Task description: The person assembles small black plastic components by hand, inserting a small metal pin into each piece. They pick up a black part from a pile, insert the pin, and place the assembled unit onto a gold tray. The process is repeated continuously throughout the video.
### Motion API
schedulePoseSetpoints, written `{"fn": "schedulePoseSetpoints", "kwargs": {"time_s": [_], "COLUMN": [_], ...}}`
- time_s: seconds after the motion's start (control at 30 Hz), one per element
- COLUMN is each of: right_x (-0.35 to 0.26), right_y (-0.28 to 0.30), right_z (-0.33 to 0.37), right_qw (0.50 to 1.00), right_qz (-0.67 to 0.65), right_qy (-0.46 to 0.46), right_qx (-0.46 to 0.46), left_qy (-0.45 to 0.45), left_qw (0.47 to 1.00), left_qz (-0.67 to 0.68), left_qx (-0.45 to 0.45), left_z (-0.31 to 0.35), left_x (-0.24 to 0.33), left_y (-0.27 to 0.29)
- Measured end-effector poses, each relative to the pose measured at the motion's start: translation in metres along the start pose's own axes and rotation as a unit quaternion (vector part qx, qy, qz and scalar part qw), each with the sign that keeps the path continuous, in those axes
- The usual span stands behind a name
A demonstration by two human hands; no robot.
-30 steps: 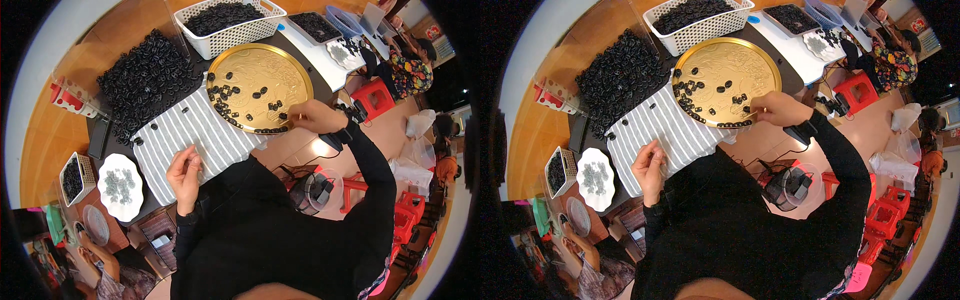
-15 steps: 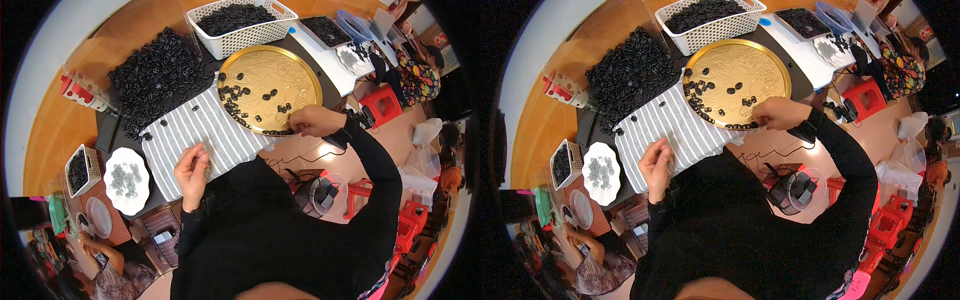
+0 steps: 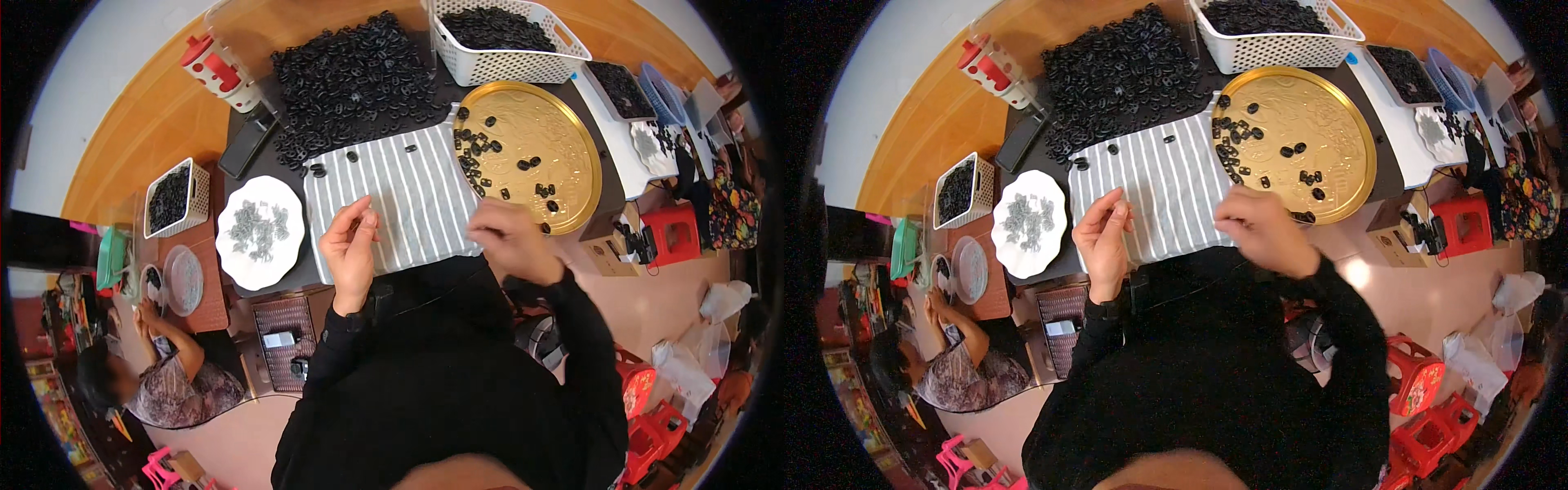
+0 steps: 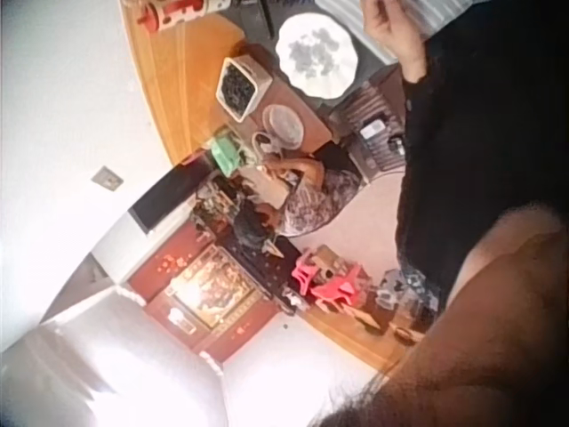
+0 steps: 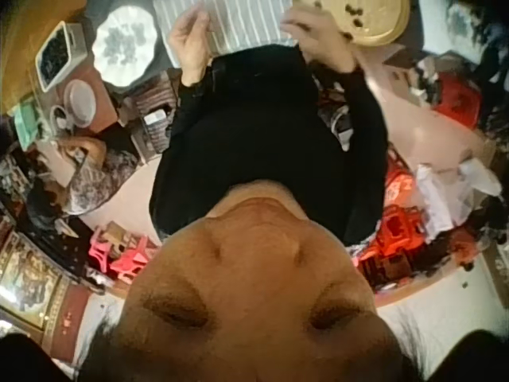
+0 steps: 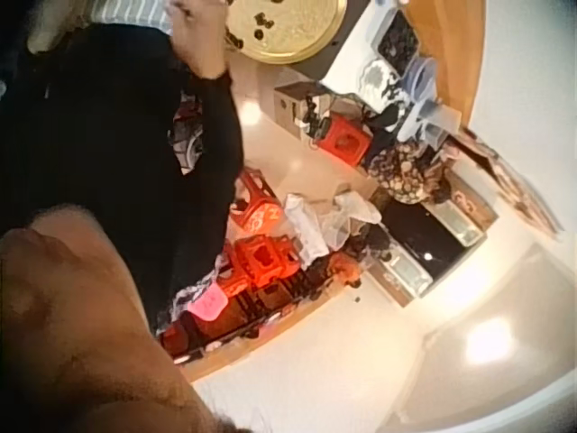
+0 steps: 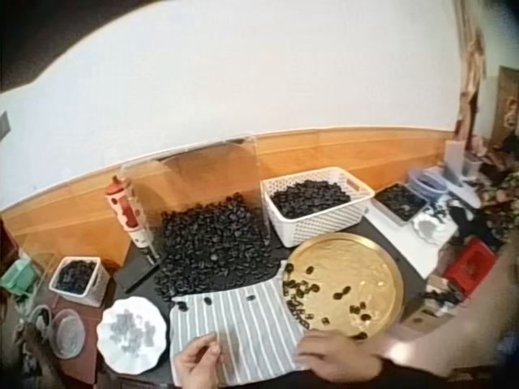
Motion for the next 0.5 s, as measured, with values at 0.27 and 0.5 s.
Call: {"fn": "schedulePoseSetpoints", "kwargs": {"time_s": [0.27,0.5], "right_x": [0.010,0.028], "right_y": [-0.063,0.082], "right_z": [-0.033,-0.026], "right_qw": [0.995,0.967], "right_qz": [0.104,0.112], "right_qy": [0.009,-0.175], "right_qx": [0.003,0.148], "left_qy": [0.033,-0.005], "left_qw": [0.998,1.000], "left_qz": [-0.053,-0.020], "left_qx": [-0.001,0.005], "left_z": [0.000,-0.002], "left_x": [0.001,-0.002], "left_y": [0.016,0.016]}}
Point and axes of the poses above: each hand's wrist, its own z-axis away from the middle knuckle, its own y-axis out of the back of the hand, x = y × z, the point moved 5 cm from there along -z, towards the middle knuckle, and after that the axes turned 4 degrees about z, right-handed, at the moved point
